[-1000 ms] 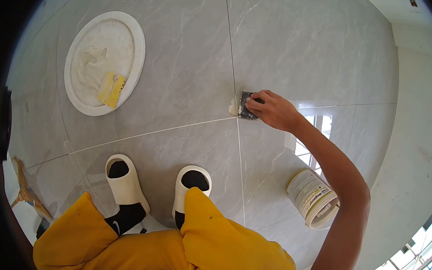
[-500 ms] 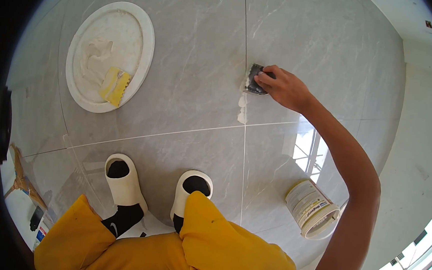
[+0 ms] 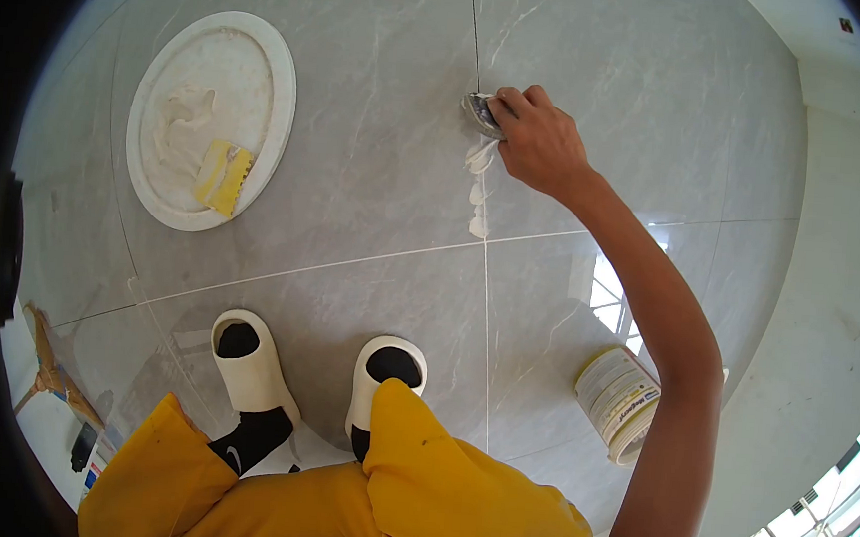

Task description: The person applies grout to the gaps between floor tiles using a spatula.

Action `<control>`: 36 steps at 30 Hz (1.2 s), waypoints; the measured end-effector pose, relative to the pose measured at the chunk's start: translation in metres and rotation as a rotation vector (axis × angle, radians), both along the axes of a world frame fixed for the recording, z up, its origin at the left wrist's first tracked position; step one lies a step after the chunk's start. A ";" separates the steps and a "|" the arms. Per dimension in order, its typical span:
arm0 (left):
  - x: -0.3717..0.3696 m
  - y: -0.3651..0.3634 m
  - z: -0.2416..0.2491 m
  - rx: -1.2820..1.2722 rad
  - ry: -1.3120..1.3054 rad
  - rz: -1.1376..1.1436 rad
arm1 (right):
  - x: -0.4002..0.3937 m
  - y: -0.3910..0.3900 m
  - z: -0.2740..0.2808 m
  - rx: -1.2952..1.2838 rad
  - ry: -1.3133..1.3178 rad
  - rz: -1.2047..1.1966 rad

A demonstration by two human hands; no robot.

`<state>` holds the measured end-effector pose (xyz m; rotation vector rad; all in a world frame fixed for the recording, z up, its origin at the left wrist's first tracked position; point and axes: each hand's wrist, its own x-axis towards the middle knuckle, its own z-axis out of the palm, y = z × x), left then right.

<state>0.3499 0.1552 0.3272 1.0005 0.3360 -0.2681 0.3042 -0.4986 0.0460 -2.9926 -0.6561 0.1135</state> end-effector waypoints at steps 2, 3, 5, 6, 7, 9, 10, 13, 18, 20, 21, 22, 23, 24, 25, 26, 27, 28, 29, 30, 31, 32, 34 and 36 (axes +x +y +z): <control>0.001 -0.002 0.002 0.026 -0.012 0.015 | -0.027 0.008 -0.004 0.011 0.029 0.010; -0.001 -0.006 0.004 0.064 -0.026 0.033 | -0.050 0.014 0.000 0.061 0.066 0.023; 0.001 -0.008 0.006 0.068 -0.046 0.046 | -0.099 0.019 0.006 0.084 0.164 0.060; 0.002 -0.006 0.007 0.038 -0.036 0.042 | -0.123 0.021 0.012 0.069 0.251 0.040; 0.001 -0.005 0.008 0.006 -0.027 0.038 | -0.144 0.021 0.017 0.071 0.300 0.031; -0.002 -0.003 0.009 -0.011 -0.030 0.069 | -0.150 0.016 0.025 0.119 0.408 -0.040; -0.002 -0.004 0.010 -0.014 -0.038 0.082 | -0.144 0.014 0.026 0.157 0.431 -0.088; -0.003 -0.011 0.013 -0.011 -0.040 0.100 | -0.094 0.019 0.022 0.383 0.207 -0.290; 0.002 -0.021 0.019 0.010 -0.093 0.097 | 0.032 0.035 0.003 0.189 0.108 -0.554; -0.001 0.066 0.022 0.126 -0.193 0.088 | 0.060 0.047 -0.015 0.063 -0.031 -0.541; -0.002 0.062 0.021 0.164 -0.167 0.145 | 0.066 0.054 -0.029 -0.007 -0.095 -0.536; -0.003 0.059 0.020 0.203 -0.140 0.202 | 0.061 0.069 -0.048 -0.115 -0.181 -0.525; -0.004 0.054 0.019 0.241 -0.111 0.259 | 0.054 0.084 -0.067 -0.226 -0.268 -0.513; -0.003 0.070 0.011 0.096 -0.127 0.069 | 0.047 0.097 -0.065 -0.225 -0.173 -0.499; -0.007 0.086 0.008 0.043 -0.137 -0.005 | 0.042 0.097 -0.061 -0.194 -0.107 -0.486; -0.011 0.098 0.006 -0.007 -0.144 -0.081 | 0.037 0.099 -0.048 -0.161 -0.034 -0.472; -0.012 0.103 0.008 0.031 -0.148 -0.052 | 0.033 0.099 -0.034 -0.128 0.038 -0.461; -0.015 0.094 0.010 0.061 -0.128 -0.006 | 0.032 0.094 -0.018 -0.071 0.039 -0.509; -0.018 0.085 0.012 0.092 -0.107 0.040 | 0.020 0.097 -0.029 -0.102 0.034 -0.470; -0.023 0.042 0.017 0.101 -0.055 0.092 | -0.001 0.098 -0.046 -0.151 0.030 -0.439; -0.016 0.014 0.009 0.077 -0.015 0.128 | -0.015 0.087 -0.048 -0.229 0.008 -0.422; -0.012 0.006 0.000 0.061 -0.006 0.133 | -0.021 0.087 -0.036 -0.197 0.037 -0.425; -0.002 0.016 -0.020 0.045 -0.014 0.090 | -0.051 0.051 -0.004 -0.285 0.151 -0.444; -0.007 0.063 -0.016 0.083 -0.102 0.048 | -0.056 0.065 -0.004 -0.237 0.267 -0.332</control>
